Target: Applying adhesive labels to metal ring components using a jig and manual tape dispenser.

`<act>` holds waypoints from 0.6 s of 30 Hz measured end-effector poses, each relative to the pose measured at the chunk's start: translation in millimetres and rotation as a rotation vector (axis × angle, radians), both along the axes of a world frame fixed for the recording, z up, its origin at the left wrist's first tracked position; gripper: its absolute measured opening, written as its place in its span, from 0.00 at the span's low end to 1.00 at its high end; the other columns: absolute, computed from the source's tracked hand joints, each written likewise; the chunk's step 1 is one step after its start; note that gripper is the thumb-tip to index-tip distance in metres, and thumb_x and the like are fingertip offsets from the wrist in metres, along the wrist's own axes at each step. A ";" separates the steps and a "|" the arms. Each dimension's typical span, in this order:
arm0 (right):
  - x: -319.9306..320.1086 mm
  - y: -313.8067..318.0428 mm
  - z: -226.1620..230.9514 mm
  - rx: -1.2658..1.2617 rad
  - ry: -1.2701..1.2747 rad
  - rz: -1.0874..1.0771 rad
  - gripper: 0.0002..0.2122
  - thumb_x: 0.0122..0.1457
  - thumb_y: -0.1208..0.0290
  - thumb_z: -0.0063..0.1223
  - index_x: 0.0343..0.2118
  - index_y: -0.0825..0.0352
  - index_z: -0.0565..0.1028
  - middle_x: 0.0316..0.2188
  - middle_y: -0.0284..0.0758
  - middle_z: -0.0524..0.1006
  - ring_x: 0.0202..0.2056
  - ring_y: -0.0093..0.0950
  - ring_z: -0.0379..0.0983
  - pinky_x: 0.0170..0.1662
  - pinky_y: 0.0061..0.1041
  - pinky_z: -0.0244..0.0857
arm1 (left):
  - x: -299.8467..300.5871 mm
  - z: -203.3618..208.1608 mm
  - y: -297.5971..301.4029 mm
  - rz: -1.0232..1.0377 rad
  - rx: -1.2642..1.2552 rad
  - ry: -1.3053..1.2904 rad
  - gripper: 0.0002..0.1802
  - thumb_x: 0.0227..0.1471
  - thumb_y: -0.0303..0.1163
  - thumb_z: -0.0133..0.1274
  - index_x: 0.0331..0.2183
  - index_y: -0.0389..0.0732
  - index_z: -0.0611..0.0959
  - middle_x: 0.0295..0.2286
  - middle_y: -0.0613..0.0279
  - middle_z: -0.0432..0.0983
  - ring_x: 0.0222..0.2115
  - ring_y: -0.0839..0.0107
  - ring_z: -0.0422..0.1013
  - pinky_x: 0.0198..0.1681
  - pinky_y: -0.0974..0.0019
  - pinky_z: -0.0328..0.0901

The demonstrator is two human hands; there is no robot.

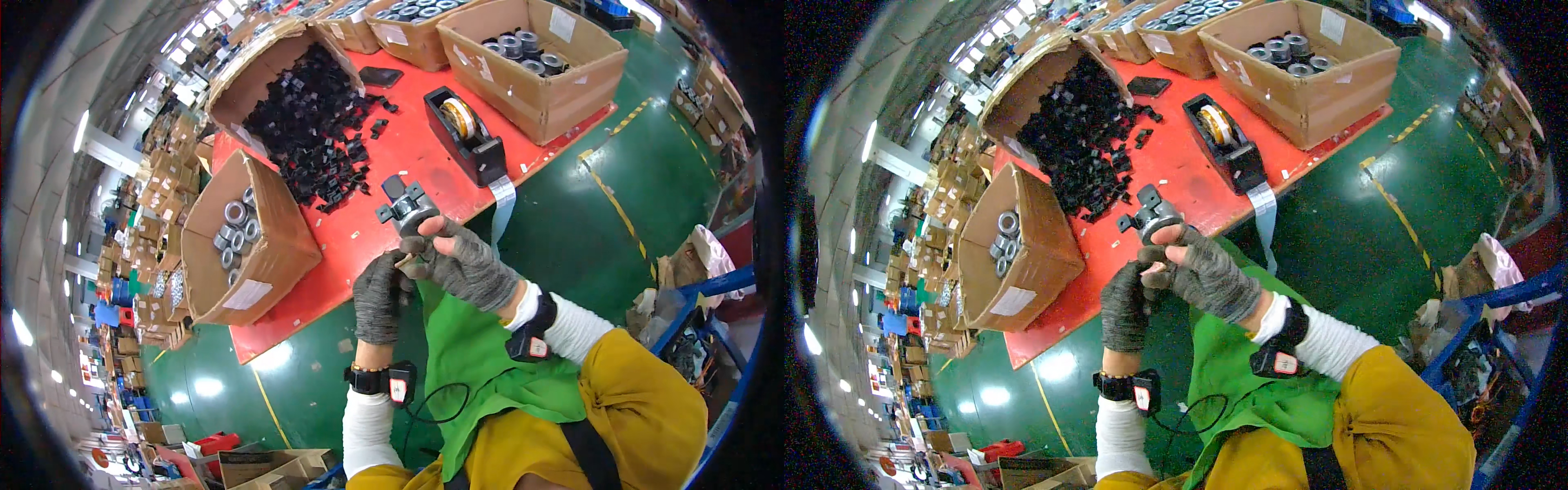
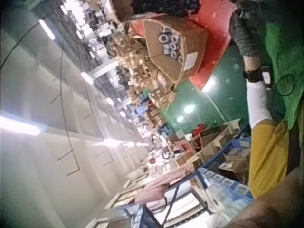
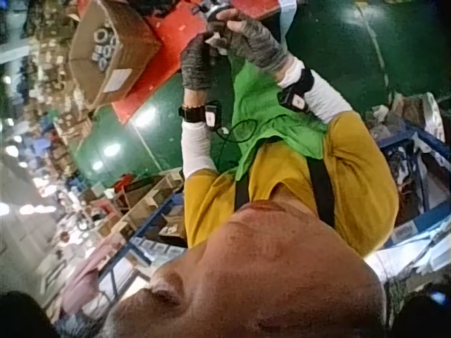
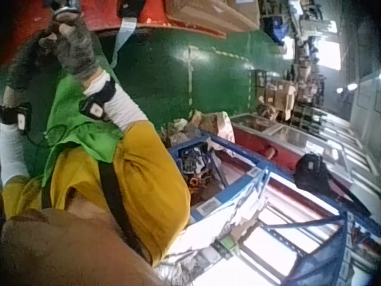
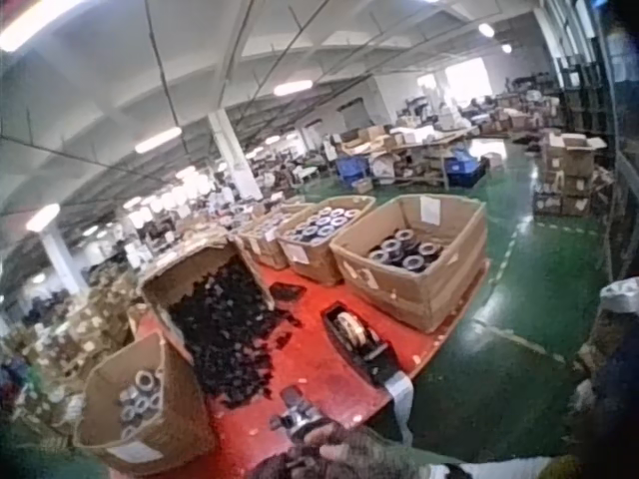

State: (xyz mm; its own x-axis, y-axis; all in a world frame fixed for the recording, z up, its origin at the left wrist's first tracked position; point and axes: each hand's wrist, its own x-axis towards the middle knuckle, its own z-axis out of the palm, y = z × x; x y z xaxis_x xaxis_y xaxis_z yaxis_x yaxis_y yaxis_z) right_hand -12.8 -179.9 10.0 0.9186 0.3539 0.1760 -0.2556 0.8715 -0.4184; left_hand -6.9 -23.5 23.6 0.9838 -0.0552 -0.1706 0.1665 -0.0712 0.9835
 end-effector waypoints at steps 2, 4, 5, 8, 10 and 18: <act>12.0 12.6 -9.7 0.320 -0.027 0.065 0.10 0.56 0.73 0.43 0.42 0.61 0.68 0.39 0.37 0.72 0.44 0.32 0.68 0.47 0.35 0.64 | -0.2 -2.6 10.6 0.008 0.023 -0.067 0.16 0.49 0.35 0.50 0.39 0.38 0.76 0.23 0.64 0.73 0.19 0.76 0.67 0.22 0.72 0.64; 17.5 10.6 -14.7 0.401 -0.026 0.131 0.10 0.57 0.73 0.42 0.42 0.60 0.69 0.39 0.38 0.73 0.45 0.32 0.67 0.48 0.35 0.64 | 7.9 -8.0 13.7 0.049 -0.002 -0.066 0.18 0.48 0.33 0.51 0.42 0.38 0.74 0.25 0.63 0.73 0.21 0.76 0.68 0.24 0.72 0.64; 19.8 10.0 -18.4 0.477 -0.018 0.199 0.10 0.57 0.73 0.42 0.42 0.59 0.69 0.38 0.38 0.73 0.47 0.33 0.67 0.48 0.36 0.63 | 11.0 -8.4 13.9 0.092 -0.032 -0.059 0.21 0.47 0.32 0.52 0.44 0.38 0.72 0.27 0.63 0.73 0.22 0.76 0.68 0.26 0.72 0.65; 17.3 3.0 -10.7 0.388 -0.005 0.170 0.10 0.59 0.70 0.40 0.43 0.62 0.69 0.41 0.38 0.72 0.48 0.34 0.66 0.49 0.35 0.62 | 25.7 -6.0 4.8 -0.013 0.117 -0.344 0.27 0.44 0.30 0.55 0.48 0.39 0.68 0.29 0.62 0.73 0.26 0.78 0.68 0.28 0.73 0.66; 8.0 -10.8 0.7 0.128 0.022 0.159 0.13 0.58 0.66 0.43 0.41 0.68 0.69 0.44 0.39 0.70 0.47 0.32 0.66 0.48 0.32 0.63 | 34.8 -2.1 3.8 -0.087 0.129 -0.259 0.30 0.42 0.29 0.56 0.49 0.39 0.66 0.29 0.61 0.72 0.26 0.77 0.68 0.29 0.72 0.66; -8.0 -86.5 -34.9 -0.982 -0.285 -0.167 0.16 0.51 0.61 0.51 0.36 0.70 0.71 0.41 0.45 0.71 0.40 0.30 0.70 0.43 0.29 0.63 | 57.6 10.3 1.7 -0.297 0.263 -0.436 0.26 0.42 0.27 0.58 0.45 0.38 0.70 0.35 0.63 0.71 0.33 0.76 0.67 0.37 0.71 0.63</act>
